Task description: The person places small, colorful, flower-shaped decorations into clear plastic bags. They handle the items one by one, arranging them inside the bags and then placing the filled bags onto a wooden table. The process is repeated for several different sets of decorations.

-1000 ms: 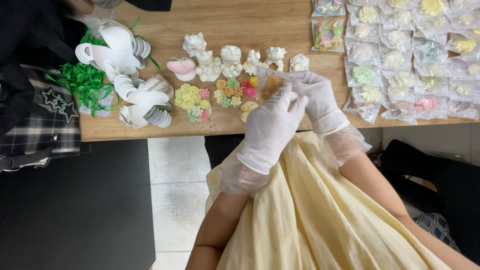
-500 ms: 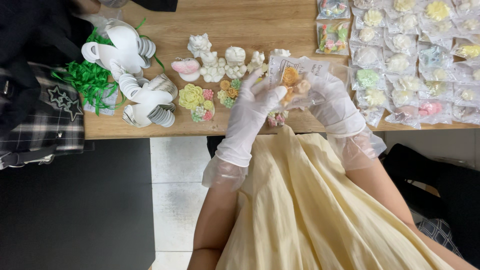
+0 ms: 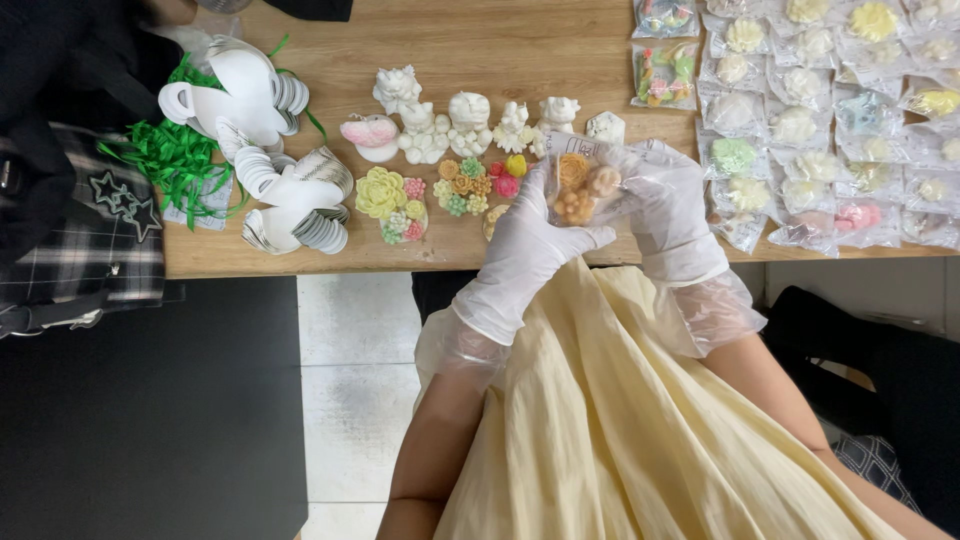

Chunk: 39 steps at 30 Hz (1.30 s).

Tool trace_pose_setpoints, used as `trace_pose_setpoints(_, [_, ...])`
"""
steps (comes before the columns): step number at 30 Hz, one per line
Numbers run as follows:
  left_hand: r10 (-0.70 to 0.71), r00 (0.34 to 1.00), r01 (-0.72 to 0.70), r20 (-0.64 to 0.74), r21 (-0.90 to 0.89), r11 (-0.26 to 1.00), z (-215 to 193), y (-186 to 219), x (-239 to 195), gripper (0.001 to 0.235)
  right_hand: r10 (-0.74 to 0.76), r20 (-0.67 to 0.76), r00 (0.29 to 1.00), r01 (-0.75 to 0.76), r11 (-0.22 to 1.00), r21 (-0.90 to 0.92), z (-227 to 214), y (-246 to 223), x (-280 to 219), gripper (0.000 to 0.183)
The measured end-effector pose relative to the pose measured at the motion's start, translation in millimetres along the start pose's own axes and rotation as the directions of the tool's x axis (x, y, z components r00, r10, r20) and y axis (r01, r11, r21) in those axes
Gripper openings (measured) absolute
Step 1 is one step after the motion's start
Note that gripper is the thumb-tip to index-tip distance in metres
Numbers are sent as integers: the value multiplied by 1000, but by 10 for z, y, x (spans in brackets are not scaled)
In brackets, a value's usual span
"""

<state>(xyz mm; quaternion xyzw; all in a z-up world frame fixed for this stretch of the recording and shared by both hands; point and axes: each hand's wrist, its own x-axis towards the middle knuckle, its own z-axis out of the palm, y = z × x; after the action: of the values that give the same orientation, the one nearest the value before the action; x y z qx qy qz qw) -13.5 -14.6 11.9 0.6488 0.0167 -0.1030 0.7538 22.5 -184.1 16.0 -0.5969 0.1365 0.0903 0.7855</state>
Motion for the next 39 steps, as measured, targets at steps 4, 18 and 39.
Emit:
trace_pose_setpoints(4, [-19, 999, 13, -30, -184, 983, -23, 45, 27, 96, 36, 76, 996, -40, 997, 59, 99, -189, -74, 24])
trace_pose_setpoints(18, [-17, 999, 30, 51, -280, 960, -126, 60, 47, 81, 34, 224, 974, -17, 997, -80, 202, -422, -244, 33])
trace_pose_setpoints(39, [-218, 930, 32, -296, -524, 851, -85, 295, 82, 39, -131, 449, 884, -11, 954, 299, 98, -327, -152, 67])
